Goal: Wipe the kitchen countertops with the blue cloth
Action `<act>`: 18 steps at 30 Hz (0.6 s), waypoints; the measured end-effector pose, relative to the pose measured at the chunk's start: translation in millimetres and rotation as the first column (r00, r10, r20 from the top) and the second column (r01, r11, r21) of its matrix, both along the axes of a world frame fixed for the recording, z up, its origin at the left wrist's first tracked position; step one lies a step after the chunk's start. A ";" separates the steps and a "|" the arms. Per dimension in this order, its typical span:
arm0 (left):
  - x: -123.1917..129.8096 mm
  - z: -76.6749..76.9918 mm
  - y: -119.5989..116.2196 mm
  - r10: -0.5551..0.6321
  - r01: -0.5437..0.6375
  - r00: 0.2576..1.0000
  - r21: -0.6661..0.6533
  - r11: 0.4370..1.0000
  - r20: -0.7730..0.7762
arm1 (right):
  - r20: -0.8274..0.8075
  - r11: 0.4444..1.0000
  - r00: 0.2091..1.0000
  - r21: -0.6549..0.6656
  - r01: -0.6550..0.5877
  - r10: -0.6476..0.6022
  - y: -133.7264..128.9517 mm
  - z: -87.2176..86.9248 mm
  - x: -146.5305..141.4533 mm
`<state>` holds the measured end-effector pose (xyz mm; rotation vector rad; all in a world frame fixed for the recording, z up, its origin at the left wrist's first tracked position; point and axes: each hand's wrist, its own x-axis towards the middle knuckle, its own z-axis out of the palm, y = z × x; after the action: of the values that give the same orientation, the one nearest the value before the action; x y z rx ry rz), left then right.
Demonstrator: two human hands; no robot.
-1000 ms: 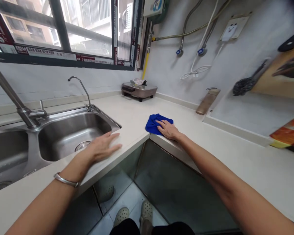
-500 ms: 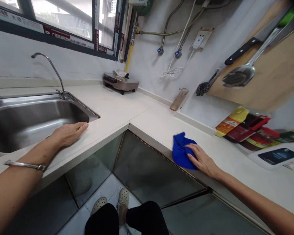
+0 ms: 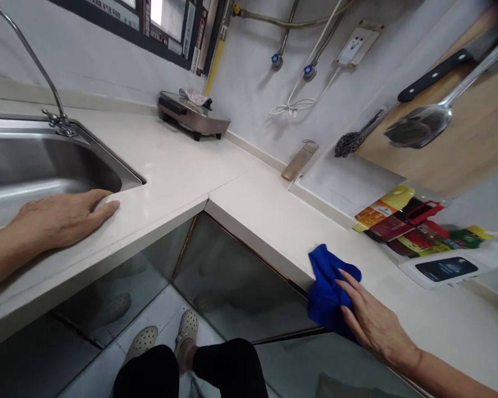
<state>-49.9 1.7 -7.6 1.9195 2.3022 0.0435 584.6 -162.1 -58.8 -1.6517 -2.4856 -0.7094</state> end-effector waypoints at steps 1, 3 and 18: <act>1.8 1.1 -0.6 0.010 -0.010 1.000 0.001 1.000 -0.006 | 0.017 1.000 1.000 0.007 -0.023 0.023 11.2 1.8 -13.2; 5.8 3.9 -2.3 0.031 -0.031 0.999 -0.008 1.000 -0.017 | 0.041 0.998 0.997 0.024 -0.066 0.065 34.6 4.9 -40.6; 6.4 1.6 -6.6 -0.022 0.021 0.999 0.028 0.999 0.042 | -0.091 0.982 0.992 -0.161 -0.101 0.087 210.0 29.8 -258.3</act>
<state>-43.5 -4.9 -6.0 1.9362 2.2651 0.1129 326.3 47.9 -29.0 -1.5642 -2.6043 -0.4253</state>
